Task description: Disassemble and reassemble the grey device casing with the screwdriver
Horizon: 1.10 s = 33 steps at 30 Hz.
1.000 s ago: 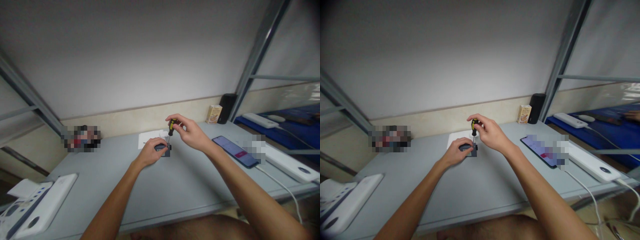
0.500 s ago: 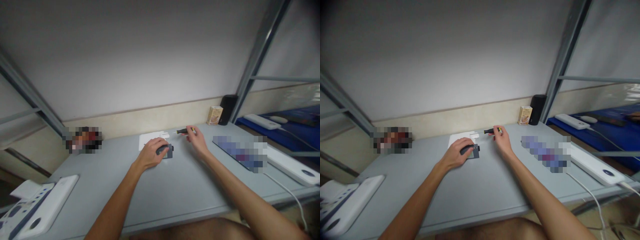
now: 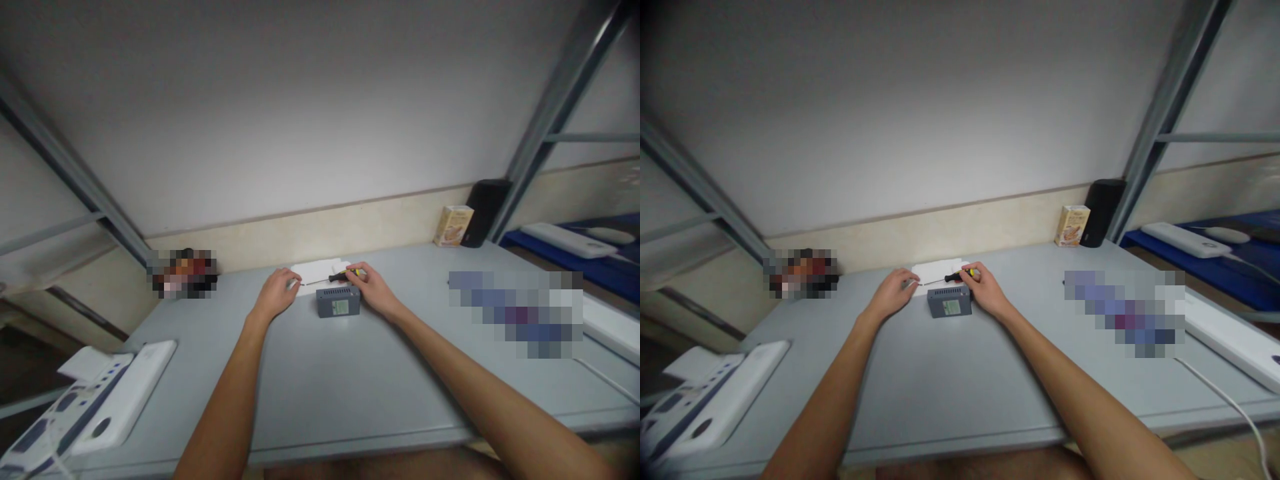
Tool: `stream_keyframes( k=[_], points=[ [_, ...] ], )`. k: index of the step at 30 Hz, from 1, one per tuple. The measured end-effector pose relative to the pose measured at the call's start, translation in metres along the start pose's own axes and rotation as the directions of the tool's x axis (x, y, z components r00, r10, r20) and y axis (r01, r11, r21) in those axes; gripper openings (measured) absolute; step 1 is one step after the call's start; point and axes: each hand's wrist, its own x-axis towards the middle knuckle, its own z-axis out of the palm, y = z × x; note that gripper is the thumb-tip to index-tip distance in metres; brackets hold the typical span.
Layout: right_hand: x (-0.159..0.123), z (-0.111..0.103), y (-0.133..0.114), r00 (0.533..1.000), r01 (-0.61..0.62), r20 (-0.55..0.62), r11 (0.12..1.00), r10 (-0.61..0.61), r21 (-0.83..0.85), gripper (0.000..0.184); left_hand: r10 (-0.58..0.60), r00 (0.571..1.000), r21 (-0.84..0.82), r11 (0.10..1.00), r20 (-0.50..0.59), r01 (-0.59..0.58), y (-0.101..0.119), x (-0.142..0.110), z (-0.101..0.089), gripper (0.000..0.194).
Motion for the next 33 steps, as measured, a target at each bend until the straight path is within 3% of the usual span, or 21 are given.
stream_keyframes(
  k=[16,21,26,33],
  points=[
    [0.0,0.0,0.003,0.999,0.01,-0.038,1.0,-0.011,-0.026,0.049,0.006,1.0,-0.011,1.0,0.016,-0.005,0.004,0.001,0.004,0.017],
    [-0.005,-0.012,0.002,0.992,0.053,-0.11,0.988,-0.069,-0.148,0.05,0.006,0.998,-0.098,0.995,-0.068,-0.013,0.016,0.004,0.008,0.015],
    [-0.012,-0.014,-0.003,0.991,0.029,-0.126,0.986,-0.051,-0.166,0.056,0.033,0.997,-0.19,0.981,-0.072,-0.046,0.025,0.008,0.014,0.012],
    [-0.016,-0.011,-0.008,0.989,0.017,-0.141,0.984,-0.043,-0.178,0.061,0.041,0.999,-0.12,0.992,-0.033,-0.044,0.015,0.007,0.013,0.014]
  ],
)
